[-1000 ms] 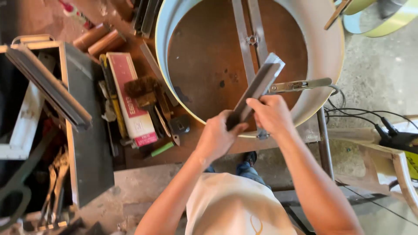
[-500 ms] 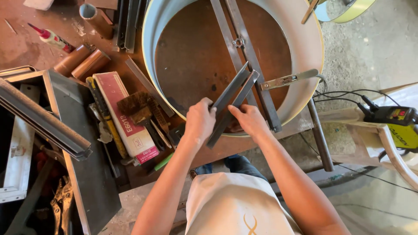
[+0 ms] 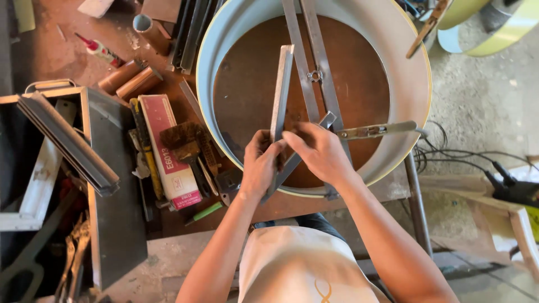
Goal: Measuring, marking, and grinding metal bars for fabrication using an angle grinder and square ruler.
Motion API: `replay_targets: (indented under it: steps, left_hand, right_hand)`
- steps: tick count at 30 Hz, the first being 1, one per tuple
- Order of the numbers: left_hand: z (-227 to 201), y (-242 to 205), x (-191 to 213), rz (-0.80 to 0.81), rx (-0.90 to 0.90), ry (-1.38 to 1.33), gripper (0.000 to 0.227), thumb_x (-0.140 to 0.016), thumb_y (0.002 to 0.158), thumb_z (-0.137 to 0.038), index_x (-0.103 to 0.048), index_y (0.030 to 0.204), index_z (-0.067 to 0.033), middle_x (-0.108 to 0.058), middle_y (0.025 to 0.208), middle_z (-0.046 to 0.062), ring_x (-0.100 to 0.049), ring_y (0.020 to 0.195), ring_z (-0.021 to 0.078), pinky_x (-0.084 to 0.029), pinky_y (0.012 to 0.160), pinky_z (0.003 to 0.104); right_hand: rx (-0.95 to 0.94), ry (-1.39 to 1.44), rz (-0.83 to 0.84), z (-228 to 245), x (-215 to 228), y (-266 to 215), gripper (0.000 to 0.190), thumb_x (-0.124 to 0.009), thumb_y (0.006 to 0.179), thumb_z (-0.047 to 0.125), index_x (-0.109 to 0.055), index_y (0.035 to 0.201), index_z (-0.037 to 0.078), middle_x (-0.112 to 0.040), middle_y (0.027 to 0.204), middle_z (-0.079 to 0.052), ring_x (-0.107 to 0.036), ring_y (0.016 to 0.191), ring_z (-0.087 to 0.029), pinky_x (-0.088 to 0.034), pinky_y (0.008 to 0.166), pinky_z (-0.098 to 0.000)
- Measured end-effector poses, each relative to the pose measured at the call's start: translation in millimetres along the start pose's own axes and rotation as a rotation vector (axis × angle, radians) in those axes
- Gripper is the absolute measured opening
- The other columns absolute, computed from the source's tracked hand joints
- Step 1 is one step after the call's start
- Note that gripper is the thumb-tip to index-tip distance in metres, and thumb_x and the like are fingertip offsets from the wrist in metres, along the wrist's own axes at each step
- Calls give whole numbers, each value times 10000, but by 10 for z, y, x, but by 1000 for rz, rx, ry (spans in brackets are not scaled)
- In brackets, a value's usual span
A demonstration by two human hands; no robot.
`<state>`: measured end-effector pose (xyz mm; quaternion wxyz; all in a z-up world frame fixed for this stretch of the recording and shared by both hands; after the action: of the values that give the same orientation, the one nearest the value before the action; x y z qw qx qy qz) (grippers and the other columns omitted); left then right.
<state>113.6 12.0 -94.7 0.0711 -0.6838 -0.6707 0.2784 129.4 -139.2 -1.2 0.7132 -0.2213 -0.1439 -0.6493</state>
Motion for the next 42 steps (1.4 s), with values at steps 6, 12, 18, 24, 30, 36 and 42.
replay_targets:
  steps: [6, 12, 18, 24, 30, 36, 42]
  left_hand:
    - [-393, -119, -396, 145, -396, 115, 305, -606, 1048, -160, -608, 1289, 27, -719, 1117, 100, -659, 1012, 109, -544, 890, 246]
    - [-256, -100, -148, -221, -312, -227, 395, -593, 964, -130, -657, 1288, 88, -733, 1149, 128, -718, 1027, 188, -610, 916, 303]
    - [-168, 334, -106, -188, -265, -667, 258, -666, 1060, -167, -539, 1224, -14, -658, 1084, 52, -629, 984, 119, -529, 799, 264]
    - [72, 634, -61, -240, -181, -690, 217, -646, 1021, -199, -597, 1147, -30, -656, 981, 23, -610, 858, 85, -510, 713, 235]
    - [167, 872, -79, -199, -157, -676, 238, -683, 1058, -165, -575, 1219, -28, -625, 959, 63, -558, 760, 116, -454, 594, 236]
    - [-139, 1074, 217, -410, -224, -567, 468, -708, 885, -78, -479, 1293, -88, -594, 1238, 68, -652, 1072, 211, -612, 903, 443]
    - [215, 1654, 162, -420, -149, -651, 526, -736, 873, -58, -448, 1305, -144, -600, 1275, 48, -630, 1146, 225, -539, 982, 544]
  right_hand:
    - [-118, 264, 242, 24, 139, 467, 350, -790, 908, 234, -759, 1097, -60, -760, 975, -189, -657, 834, -115, -564, 744, -316]
    - [343, -163, 65, 318, -57, 625, 424, -811, 861, 176, -687, 1211, -28, -693, 993, -158, -686, 887, -326, -549, 758, -413]
    - [592, -448, -9, 87, -527, 711, 473, -687, 815, -13, -663, 1287, -17, -639, 1138, -173, -612, 1075, -359, -517, 968, -450]
    - [517, -329, 50, -102, -520, 760, 453, -683, 877, -20, -653, 1328, -12, -640, 1257, -170, -597, 1158, -366, -501, 1011, -425]
    - [480, -454, -2, 126, -60, 577, 518, -760, 772, 58, -677, 1282, 17, -645, 1311, -170, -570, 1237, -370, -477, 1027, -441]
    - [-147, -440, -379, 9, 1130, -226, 280, -832, 890, 217, -784, 1154, 135, -742, 1147, -15, -575, 686, -188, -429, 570, -318]
    - [-154, -105, -532, -1328, 1823, -1237, 202, -752, 1022, 75, -736, 1203, -13, -735, 1085, 21, -645, 933, 14, -501, 873, -141]
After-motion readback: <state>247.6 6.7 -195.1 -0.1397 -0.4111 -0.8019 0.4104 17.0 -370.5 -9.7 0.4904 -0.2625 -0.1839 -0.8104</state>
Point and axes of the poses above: each hand's wrist, its own y-axis towards the middle knuckle, its own x-axis out of the back of the hand, z = x × y, the point moved 3 cm from there along y, towards the middle knuckle
